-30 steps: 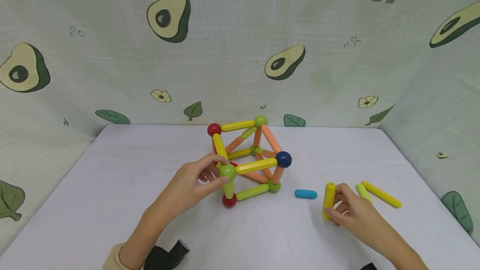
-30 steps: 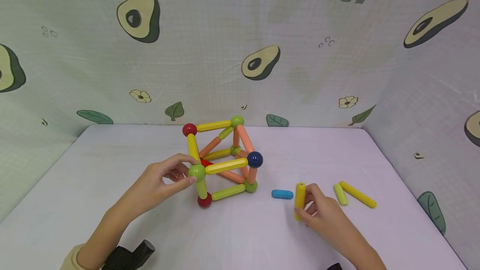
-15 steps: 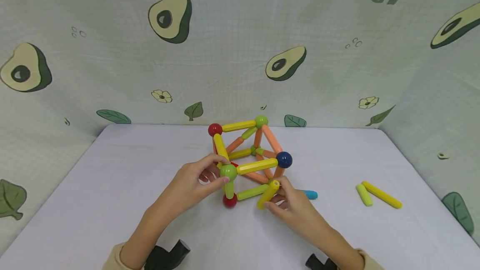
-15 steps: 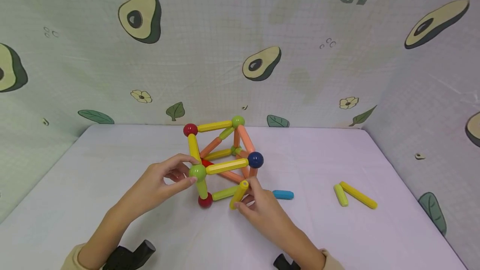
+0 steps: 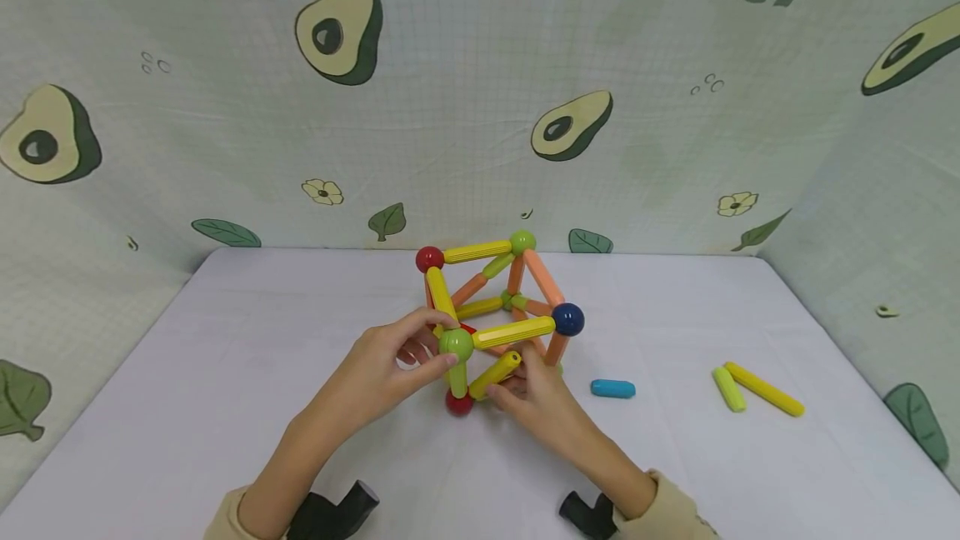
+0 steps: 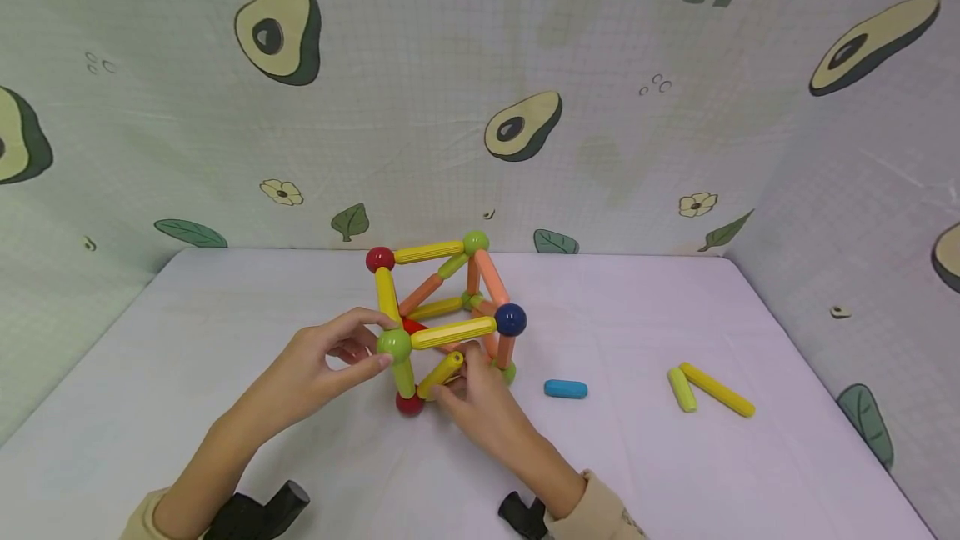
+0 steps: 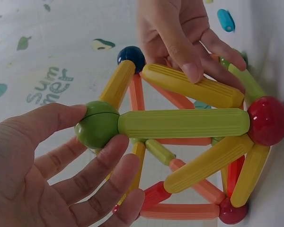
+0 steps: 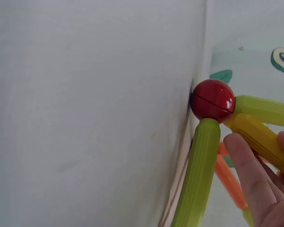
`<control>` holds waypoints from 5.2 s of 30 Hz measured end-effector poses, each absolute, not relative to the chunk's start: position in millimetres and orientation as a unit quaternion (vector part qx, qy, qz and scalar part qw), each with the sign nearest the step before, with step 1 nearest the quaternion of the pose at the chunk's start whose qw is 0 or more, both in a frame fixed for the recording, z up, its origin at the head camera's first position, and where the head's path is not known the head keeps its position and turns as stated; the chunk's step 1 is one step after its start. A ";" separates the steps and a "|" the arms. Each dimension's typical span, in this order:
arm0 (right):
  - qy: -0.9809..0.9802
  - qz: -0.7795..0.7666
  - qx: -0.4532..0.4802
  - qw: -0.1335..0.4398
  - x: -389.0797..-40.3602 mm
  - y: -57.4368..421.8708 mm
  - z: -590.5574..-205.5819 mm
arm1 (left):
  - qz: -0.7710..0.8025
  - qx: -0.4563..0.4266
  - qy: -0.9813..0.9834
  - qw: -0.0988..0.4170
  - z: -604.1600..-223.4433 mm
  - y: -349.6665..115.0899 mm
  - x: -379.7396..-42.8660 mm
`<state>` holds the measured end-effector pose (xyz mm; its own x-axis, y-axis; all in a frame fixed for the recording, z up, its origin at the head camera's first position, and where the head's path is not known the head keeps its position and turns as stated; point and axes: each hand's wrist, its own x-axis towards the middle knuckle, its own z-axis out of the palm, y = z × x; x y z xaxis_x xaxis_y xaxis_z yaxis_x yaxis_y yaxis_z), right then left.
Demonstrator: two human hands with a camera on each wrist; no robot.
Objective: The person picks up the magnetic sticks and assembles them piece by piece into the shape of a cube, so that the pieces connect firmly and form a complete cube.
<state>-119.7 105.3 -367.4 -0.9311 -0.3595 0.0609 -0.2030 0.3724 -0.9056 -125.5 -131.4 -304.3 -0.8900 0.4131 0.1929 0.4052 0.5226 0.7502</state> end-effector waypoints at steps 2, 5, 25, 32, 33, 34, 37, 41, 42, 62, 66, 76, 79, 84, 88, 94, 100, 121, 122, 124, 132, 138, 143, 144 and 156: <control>0.817 -0.548 -0.160 0.085 -120.7 104.3 -368.9 | 0.429 0.234 0.872 0.003 -304.6 -131.6 -125.5; 0.802 -0.570 -0.144 0.106 -122.5 104.4 -370.6 | 0.427 0.235 0.873 0.001 -304.9 -132.1 -125.5; 0.772 -0.603 -0.167 0.115 -128.6 109.6 -372.9 | 0.427 0.235 0.873 0.000 -306.0 -131.0 -125.9; 0.792 -0.578 -0.156 0.122 -129.0 115.1 -366.2 | 0.427 0.232 0.874 0.003 -305.5 -130.9 -125.7; 0.800 -0.566 -0.156 0.122 -129.0 117.4 -363.6 | 0.427 0.230 0.875 0.005 -305.3 -130.8 -125.6; 0.809 -0.553 -0.157 0.120 -129.0 120.3 -360.6 | 0.426 0.228 0.876 0.008 -304.9 -130.6 -125.5; 0.837 -0.507 -0.170 0.117 -128.1 130.8 -349.8 | 0.423 0.223 0.878 0.013 -304.2 -130.3 -125.6; 0.866 -0.442 -0.200 0.126 -125.3 149.3 -334.9 | 0.421 0.225 0.879 0.011 -303.6 -130.0 -125.7; 0.872 -0.426 -0.204 0.127 -124.8 154.8 -331.7 | 0.421 0.225 0.878 0.010 -303.7 -130.0 -125.9; 0.923 -0.286 -0.177 0.188 -161.7 231.2 -345.6 | 0.430 0.220 0.876 0.013 -303.8 -129.9 -124.1; 0.923 -0.281 -0.167 0.202 -164.5 229.3 -354.7 | 0.432 0.222 0.874 0.012 -304.1 -129.9 -123.9; 0.909 -0.312 -0.203 0.187 -157.9 222.4 -347.0 | 0.433 0.224 0.873 0.009 -304.1 -130.0 -123.6; 0.896 -0.340 -0.232 0.166 -151.6 219.8 -336.4 | 0.433 0.224 0.873 0.009 -303.9 -130.0 -123.4; 0.878 -0.369 -0.268 0.144 -139.9 211.5 -321.1 | 0.433 0.224 0.873 0.007 -304.0 -130.2 -123.3; 0.875 -0.381 -0.274 0.120 -130.2 201.7 -312.9 | 0.433 0.225 0.873 0.006 -304.3 -130.4 -123.6; 0.886 -0.363 -0.282 0.052 -117.5 181.7 -309.7 | 0.430 0.227 0.874 0.006 -304.4 -130.2 -123.5; 0.906 -0.339 -0.254 -0.025 -109.5 160.4 -314.3 | 0.430 0.226 0.874 0.009 -304.2 -130.5 -123.3; 0.865 -0.433 -0.194 -0.166 -103.0 138.7 -336.0 | 0.427 0.223 0.876 0.016 -301.8 -130.9 -122.8; 0.864 -0.430 -0.196 -0.173 -103.0 139.2 -336.3 | 0.426 0.223 0.876 0.016 -301.6 -130.9 -122.8; 0.865 -0.424 -0.197 -0.181 -101.7 139.9 -335.3 | 0.425 0.224 0.877 0.014 -301.4 -130.9 -122.8; 0.896 -0.364 -0.194 -0.162 -98.9 143.2 -331.2 | 0.428 0.222 0.876 0.010 -302.8 -130.3 -123.1; 0.934 -0.278 -0.184 -0.125 -98.9 146.5 -329.1 | 0.429 0.224 0.875 0.009 -304.7 -130.7 -123.7; 0.933 -0.240 -0.209 -0.166 -98.6 146.8 -330.7 | 0.427 0.223 0.876 0.008 -302.9 -130.6 -122.5; 0.932 -0.237 -0.213 -0.174 -98.6 146.1 -331.2 | 0.427 0.223 0.876 0.007 -302.7 -130.7 -122.4; 0.892 -0.176 -0.280 -0.308 -102.7 137.7 -343.2 | 0.427 0.231 0.874 -0.003 -304.3 -131.6 -122.9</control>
<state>-102.7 137.7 -343.2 -0.6534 -0.3915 0.6479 -0.6081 0.7812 -0.1413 -122.9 -131.6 -304.3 -0.8930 0.4020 0.2021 0.4065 0.5282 0.7455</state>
